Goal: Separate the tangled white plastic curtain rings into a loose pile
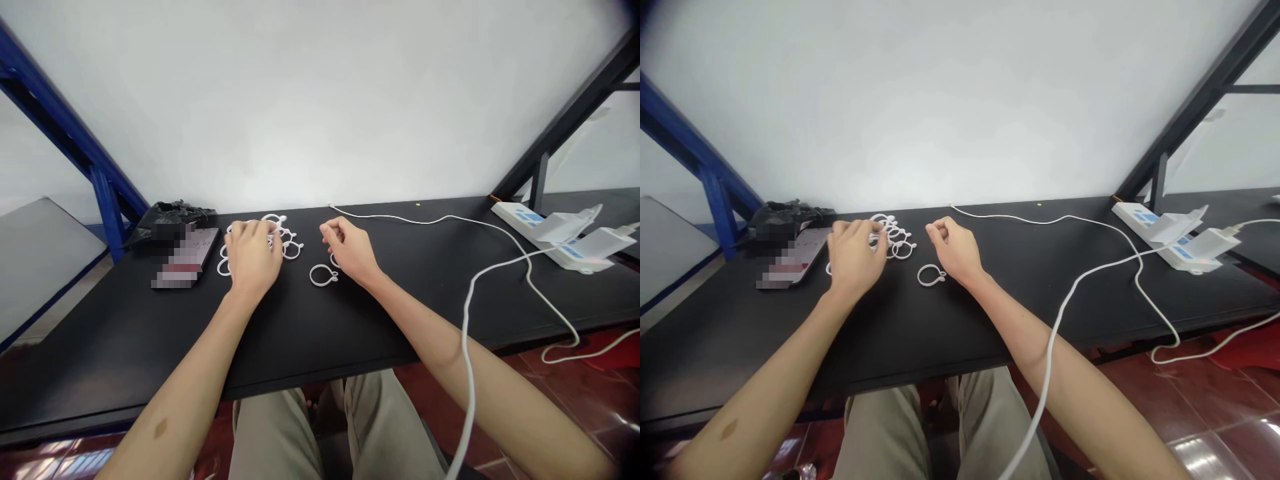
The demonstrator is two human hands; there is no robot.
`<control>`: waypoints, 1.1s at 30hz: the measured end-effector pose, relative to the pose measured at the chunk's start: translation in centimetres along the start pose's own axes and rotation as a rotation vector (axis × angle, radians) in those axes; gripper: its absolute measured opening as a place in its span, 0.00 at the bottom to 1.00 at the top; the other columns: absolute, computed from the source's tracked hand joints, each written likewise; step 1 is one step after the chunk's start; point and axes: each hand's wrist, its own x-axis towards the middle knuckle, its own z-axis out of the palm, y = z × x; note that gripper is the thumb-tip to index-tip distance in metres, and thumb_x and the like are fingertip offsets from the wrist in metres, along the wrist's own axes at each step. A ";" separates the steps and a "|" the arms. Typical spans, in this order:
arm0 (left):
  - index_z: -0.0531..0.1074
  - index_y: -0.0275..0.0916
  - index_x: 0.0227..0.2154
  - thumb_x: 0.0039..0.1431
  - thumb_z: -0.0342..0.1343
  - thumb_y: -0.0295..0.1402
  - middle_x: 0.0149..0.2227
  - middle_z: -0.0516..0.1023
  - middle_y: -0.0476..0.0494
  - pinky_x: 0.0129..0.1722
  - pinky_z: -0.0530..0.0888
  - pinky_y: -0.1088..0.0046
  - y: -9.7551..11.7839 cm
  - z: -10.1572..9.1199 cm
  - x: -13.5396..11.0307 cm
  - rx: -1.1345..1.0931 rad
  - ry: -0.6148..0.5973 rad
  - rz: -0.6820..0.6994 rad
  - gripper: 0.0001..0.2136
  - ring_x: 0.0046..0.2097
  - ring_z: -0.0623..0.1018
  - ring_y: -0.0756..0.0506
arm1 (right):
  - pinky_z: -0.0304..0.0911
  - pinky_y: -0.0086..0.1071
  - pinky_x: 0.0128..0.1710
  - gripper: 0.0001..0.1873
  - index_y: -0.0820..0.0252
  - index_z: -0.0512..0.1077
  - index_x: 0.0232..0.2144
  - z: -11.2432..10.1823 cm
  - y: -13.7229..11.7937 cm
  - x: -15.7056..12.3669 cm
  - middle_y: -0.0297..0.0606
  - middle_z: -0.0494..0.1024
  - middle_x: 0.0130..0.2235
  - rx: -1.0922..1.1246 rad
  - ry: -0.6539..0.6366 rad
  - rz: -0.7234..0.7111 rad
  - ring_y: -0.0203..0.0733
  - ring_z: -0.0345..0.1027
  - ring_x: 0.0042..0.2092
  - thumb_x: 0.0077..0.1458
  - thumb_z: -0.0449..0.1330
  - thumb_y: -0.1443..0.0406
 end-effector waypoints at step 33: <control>0.75 0.33 0.35 0.59 0.46 0.33 0.42 0.78 0.30 0.45 0.65 0.53 -1.3 -0.3 0.0 0.344 -0.163 -0.197 0.13 0.50 0.69 0.30 | 0.64 0.42 0.43 0.20 0.60 0.72 0.39 -1.0 0.5 0.2 0.47 0.76 0.45 -0.723 -0.210 0.191 0.53 0.73 0.44 0.66 0.45 0.55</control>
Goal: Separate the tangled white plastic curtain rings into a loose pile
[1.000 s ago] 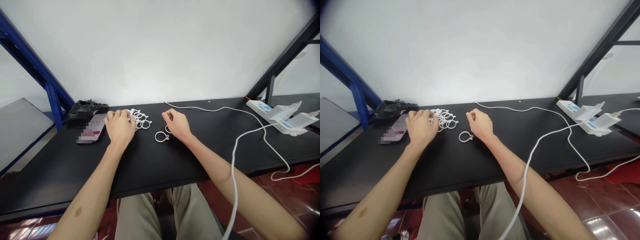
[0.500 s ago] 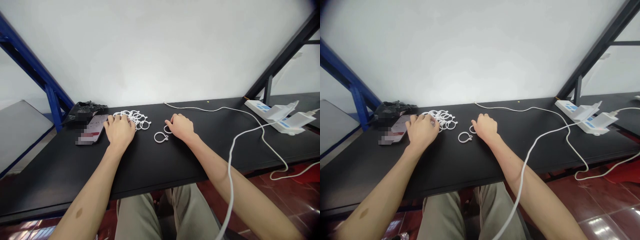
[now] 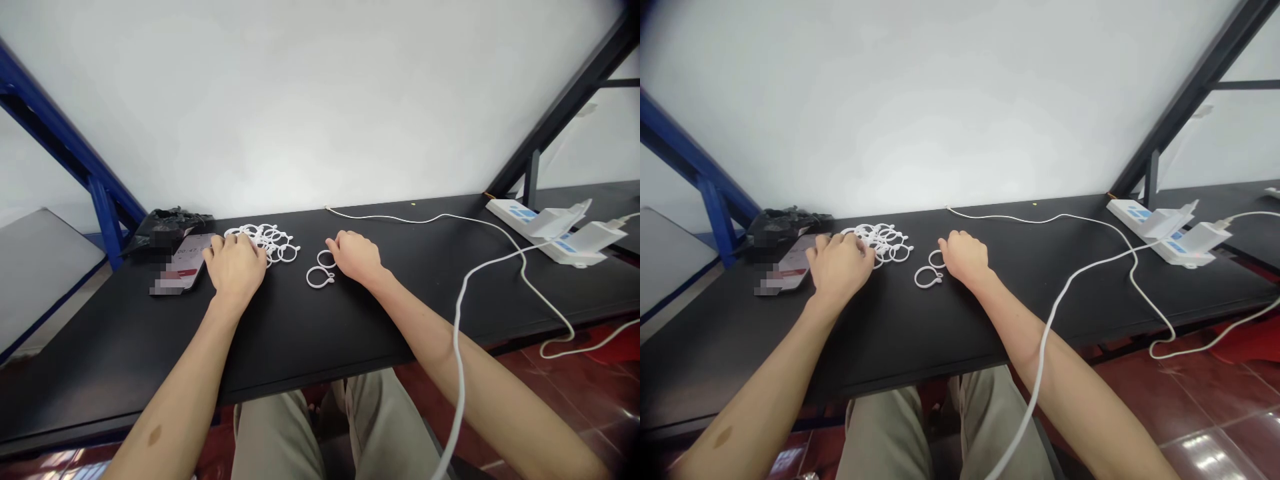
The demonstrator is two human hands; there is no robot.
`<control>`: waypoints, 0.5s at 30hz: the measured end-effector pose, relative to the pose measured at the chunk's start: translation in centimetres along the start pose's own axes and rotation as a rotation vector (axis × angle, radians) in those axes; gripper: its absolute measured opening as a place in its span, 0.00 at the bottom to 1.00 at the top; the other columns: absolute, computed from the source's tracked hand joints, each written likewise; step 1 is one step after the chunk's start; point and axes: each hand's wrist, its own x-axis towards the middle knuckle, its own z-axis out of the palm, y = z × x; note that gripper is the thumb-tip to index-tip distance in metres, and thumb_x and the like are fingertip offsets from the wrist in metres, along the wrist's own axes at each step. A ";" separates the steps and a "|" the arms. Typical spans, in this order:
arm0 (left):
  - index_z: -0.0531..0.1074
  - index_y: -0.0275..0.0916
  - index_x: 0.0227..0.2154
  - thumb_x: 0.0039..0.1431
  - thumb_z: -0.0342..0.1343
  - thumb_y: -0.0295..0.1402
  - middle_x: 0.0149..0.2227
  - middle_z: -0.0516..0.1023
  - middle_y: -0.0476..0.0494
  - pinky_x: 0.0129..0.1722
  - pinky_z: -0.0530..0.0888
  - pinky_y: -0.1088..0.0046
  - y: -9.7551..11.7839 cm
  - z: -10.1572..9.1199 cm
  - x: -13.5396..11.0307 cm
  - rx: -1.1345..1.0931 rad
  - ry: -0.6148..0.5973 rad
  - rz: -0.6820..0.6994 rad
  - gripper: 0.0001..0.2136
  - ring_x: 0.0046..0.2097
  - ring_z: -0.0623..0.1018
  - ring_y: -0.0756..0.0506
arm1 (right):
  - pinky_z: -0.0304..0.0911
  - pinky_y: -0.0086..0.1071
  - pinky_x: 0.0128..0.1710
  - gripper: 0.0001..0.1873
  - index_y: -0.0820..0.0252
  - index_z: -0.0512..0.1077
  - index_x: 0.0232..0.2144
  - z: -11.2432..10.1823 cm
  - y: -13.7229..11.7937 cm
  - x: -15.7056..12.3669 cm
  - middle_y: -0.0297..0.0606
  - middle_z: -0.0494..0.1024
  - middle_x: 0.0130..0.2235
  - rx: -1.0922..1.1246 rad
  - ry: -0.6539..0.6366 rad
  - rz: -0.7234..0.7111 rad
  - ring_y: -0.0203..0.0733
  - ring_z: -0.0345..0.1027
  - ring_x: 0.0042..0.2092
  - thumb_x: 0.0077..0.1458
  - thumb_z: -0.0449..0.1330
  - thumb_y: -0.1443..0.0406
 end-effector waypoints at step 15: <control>0.75 0.32 0.35 0.57 0.47 0.35 0.43 0.77 0.28 0.46 0.65 0.52 -0.2 -0.3 0.1 0.019 -0.075 -0.039 0.14 0.50 0.69 0.28 | 0.62 0.29 0.37 0.10 0.55 0.75 0.37 -0.5 2.5 1.0 0.38 0.77 0.44 0.210 -0.171 -0.195 0.40 0.72 0.39 0.49 0.60 0.63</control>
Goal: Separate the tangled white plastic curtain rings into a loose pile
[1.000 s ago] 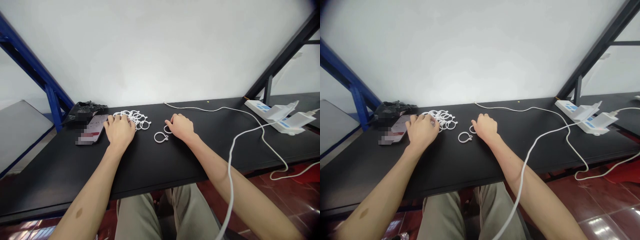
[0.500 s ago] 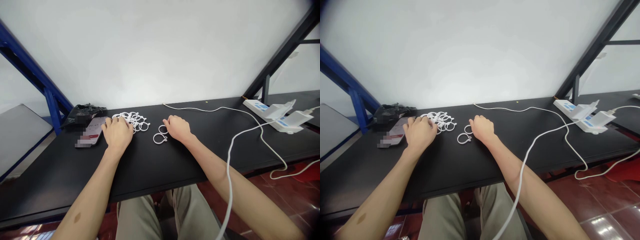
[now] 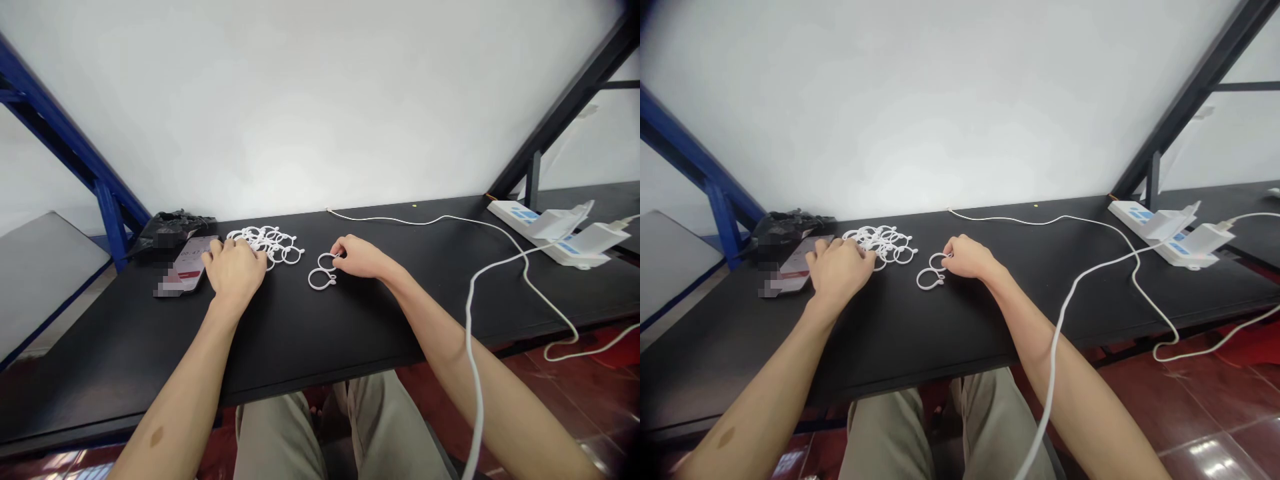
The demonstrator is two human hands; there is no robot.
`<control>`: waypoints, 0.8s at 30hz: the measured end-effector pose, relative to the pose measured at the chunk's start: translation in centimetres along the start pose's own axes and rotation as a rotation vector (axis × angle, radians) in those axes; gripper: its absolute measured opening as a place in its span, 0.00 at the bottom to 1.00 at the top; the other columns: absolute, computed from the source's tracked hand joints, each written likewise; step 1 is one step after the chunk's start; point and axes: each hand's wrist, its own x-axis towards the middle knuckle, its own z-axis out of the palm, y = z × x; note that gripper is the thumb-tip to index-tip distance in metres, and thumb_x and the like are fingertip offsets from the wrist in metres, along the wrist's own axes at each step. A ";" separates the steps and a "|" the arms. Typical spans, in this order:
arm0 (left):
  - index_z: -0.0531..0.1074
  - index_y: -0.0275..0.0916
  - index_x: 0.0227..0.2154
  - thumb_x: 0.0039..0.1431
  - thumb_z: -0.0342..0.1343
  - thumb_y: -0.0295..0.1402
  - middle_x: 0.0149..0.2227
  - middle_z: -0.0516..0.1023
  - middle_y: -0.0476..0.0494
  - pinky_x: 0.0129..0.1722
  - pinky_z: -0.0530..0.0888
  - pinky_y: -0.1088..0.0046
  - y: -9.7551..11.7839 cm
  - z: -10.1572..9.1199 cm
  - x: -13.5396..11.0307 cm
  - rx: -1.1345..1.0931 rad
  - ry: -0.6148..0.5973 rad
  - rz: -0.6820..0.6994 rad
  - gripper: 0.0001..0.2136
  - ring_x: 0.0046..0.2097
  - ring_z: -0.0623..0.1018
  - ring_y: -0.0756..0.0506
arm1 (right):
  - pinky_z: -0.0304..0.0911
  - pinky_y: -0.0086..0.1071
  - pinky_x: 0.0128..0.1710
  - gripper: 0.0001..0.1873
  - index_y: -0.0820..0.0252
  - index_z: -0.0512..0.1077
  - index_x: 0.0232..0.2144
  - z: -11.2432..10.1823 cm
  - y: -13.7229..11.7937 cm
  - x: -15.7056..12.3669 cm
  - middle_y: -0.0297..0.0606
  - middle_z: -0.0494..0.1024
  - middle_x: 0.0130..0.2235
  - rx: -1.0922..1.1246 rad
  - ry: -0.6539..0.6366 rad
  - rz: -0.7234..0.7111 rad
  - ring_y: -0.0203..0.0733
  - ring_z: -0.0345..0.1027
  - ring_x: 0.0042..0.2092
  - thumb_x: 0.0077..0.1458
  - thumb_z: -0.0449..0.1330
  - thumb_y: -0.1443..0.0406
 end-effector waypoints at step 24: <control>0.77 0.42 0.40 0.65 0.50 0.35 0.43 0.79 0.43 0.48 0.69 0.60 1.3 1.8 -0.1 -0.505 0.078 0.738 0.10 0.44 0.68 0.40 | 0.63 0.29 0.37 0.06 0.58 0.70 0.38 2.3 -3.3 -0.8 0.33 0.75 0.37 0.326 0.354 -0.297 0.32 0.68 0.32 0.58 0.57 0.63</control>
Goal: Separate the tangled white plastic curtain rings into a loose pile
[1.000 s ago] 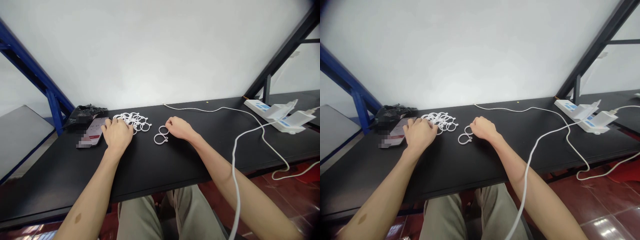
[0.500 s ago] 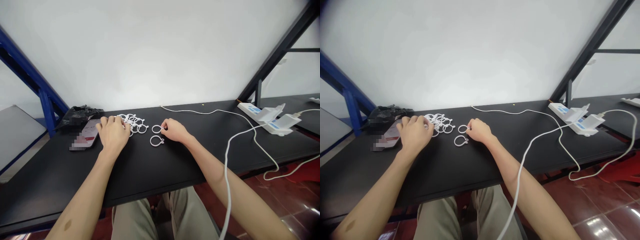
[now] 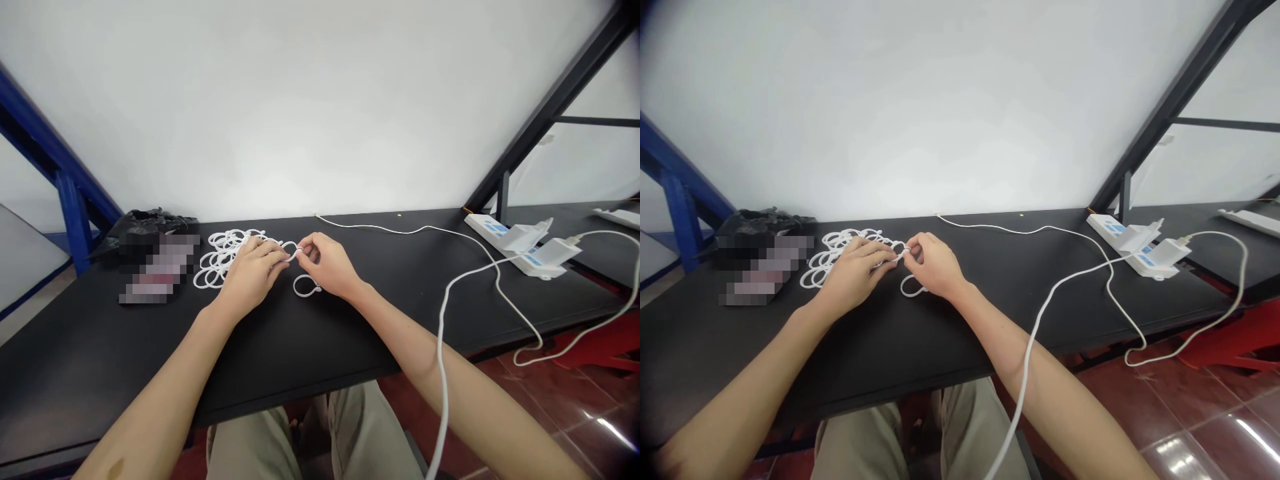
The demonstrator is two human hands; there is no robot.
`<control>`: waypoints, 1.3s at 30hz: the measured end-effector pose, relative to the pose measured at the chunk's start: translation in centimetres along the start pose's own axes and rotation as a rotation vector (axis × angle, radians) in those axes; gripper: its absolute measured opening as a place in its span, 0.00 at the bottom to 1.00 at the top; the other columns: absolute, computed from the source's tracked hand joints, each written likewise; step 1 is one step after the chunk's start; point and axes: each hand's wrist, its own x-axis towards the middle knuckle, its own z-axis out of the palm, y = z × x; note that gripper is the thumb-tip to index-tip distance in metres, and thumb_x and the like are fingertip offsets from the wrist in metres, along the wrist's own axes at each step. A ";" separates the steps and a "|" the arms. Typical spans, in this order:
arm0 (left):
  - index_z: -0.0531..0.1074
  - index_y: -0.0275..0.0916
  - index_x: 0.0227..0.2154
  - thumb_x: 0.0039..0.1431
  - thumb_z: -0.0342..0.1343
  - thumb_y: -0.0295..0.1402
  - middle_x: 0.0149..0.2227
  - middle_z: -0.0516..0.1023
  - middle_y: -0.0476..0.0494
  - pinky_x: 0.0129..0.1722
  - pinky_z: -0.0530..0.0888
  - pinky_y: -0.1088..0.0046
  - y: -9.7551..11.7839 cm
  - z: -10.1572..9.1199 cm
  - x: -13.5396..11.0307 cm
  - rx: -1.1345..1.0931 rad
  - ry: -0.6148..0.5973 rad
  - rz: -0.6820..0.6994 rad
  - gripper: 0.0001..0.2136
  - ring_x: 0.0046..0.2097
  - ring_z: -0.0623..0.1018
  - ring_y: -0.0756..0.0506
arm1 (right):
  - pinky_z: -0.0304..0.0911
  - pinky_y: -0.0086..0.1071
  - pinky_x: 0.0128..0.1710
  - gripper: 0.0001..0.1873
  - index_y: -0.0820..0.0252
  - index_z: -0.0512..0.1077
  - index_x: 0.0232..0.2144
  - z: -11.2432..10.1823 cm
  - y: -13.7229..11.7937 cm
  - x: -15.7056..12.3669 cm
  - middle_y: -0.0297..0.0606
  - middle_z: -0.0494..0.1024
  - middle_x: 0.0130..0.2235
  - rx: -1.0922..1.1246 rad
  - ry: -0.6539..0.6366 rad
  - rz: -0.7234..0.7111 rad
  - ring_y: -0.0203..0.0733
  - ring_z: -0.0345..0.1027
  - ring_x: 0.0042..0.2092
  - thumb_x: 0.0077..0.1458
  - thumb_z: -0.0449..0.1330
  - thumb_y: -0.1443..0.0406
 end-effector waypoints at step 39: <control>0.76 0.42 0.37 0.66 0.46 0.38 0.41 0.79 0.40 0.47 0.59 0.56 -0.9 -1.4 -0.1 0.288 0.134 -0.466 0.14 0.48 0.67 0.35 | 0.63 0.30 0.38 0.10 0.57 0.73 0.42 0.6 0.1 0.1 0.34 0.77 0.36 0.000 -0.001 0.114 0.35 0.68 0.34 0.62 0.54 0.61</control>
